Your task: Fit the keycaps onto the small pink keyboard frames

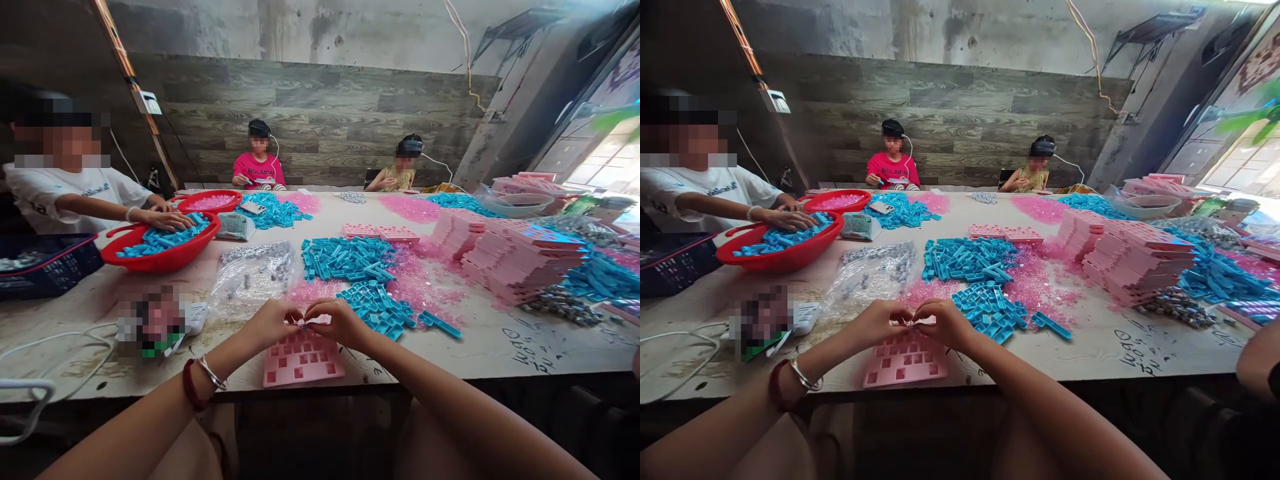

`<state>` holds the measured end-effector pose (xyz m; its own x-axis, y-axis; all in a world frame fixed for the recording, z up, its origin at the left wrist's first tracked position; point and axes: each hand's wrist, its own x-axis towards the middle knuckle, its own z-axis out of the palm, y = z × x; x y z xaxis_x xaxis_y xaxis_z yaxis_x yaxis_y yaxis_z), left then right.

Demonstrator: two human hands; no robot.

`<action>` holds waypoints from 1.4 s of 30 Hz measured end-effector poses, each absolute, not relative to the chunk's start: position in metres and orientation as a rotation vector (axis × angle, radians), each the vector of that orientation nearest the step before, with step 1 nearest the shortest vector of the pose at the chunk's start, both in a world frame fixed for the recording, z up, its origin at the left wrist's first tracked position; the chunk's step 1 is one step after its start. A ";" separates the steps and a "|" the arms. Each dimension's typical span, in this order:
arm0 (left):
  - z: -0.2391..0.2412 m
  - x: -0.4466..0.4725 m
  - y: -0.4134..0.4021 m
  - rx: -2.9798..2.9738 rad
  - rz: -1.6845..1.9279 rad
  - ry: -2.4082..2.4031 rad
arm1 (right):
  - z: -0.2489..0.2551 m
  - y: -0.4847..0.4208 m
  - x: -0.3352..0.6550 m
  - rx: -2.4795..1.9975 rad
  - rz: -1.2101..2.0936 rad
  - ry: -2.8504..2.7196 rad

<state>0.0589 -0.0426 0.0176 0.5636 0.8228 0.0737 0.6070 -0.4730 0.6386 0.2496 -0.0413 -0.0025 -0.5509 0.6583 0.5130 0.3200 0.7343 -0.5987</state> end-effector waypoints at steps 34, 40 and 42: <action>0.018 0.062 -0.036 2.448 0.371 1.244 | 0.002 -0.034 0.240 -0.958 0.501 -2.420; 0.021 0.063 -0.032 2.438 0.289 1.205 | 0.005 -0.035 0.236 -0.980 0.371 -2.500; 0.020 0.062 -0.030 2.397 0.267 1.179 | 0.006 -0.038 0.234 -0.999 0.322 -2.507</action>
